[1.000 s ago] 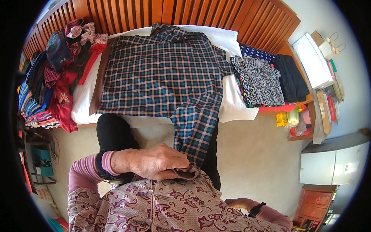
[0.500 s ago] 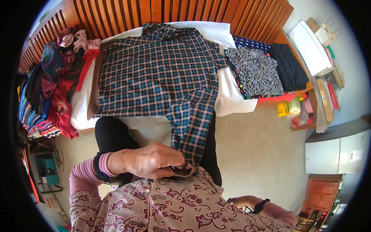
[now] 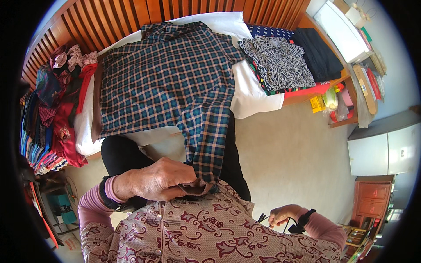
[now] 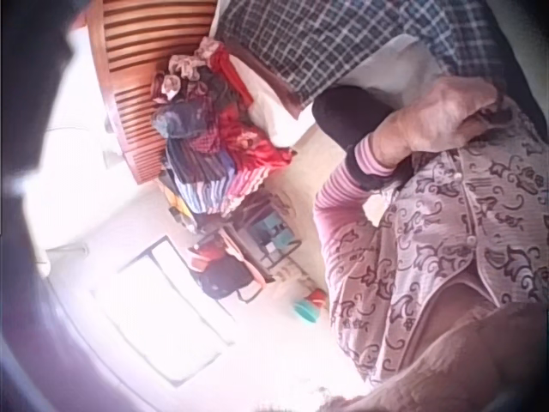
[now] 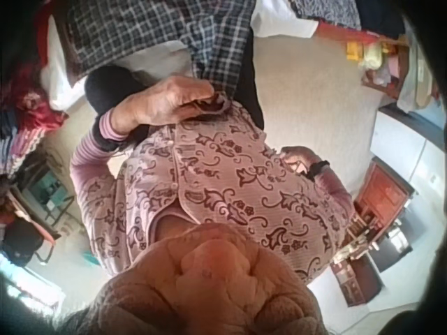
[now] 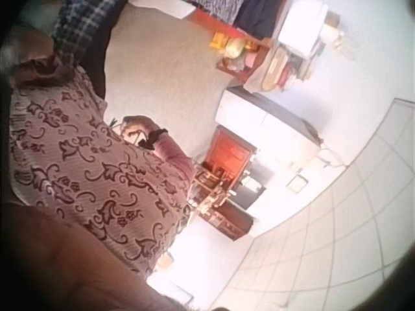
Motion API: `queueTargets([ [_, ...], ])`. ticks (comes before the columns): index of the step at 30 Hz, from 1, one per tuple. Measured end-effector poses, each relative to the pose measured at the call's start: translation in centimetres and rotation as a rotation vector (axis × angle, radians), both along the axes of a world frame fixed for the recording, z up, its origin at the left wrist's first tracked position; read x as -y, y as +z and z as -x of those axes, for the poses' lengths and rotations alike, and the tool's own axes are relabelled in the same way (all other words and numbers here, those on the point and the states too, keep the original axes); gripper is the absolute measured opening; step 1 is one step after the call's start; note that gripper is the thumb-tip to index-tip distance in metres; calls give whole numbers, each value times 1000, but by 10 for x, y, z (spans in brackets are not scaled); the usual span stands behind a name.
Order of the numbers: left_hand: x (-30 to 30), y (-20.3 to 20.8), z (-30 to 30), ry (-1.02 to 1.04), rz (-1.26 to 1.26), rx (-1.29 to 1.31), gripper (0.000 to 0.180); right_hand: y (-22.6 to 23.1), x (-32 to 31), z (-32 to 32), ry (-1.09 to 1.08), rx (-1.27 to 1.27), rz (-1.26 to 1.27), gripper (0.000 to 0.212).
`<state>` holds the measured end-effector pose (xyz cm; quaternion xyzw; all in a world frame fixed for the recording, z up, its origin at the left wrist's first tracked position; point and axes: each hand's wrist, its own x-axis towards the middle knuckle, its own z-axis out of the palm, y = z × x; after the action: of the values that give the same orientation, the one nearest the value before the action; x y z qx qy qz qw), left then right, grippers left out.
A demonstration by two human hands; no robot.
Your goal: The person folds a plaid shirt on a bed. They smooth the fabric, fold the sleeves inward, and fold the shirt in half. The shirt remains on the bed after folding.
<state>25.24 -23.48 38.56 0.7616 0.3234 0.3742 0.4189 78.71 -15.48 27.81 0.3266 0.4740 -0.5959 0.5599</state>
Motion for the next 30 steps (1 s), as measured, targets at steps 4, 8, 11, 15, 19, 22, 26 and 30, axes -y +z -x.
queueTargets([
  [4,-3,1,-4,-1,-14,-2,31,-9,-4,16,163,-1,-6,23],
  [8,-5,1,-4,-16,-11,-55,31,-18,9,28,-80,-22,-39,19],
  [11,-5,0,-4,-3,3,-50,33,-28,18,24,170,-45,-75,18],
  [15,-4,-3,-3,-6,12,-51,34,-46,36,0,186,-38,-50,21],
  [19,-4,-7,-5,8,-29,3,35,-47,35,-5,283,-206,-190,13],
  [22,-5,-8,-5,-4,-30,-6,37,-14,21,14,-190,-184,-94,16],
  [26,-4,-8,-4,-5,-29,-4,38,6,1,48,-16,-192,-116,17],
  [30,-2,-11,-2,2,-28,-9,38,2,-10,42,-202,-156,-248,23],
])
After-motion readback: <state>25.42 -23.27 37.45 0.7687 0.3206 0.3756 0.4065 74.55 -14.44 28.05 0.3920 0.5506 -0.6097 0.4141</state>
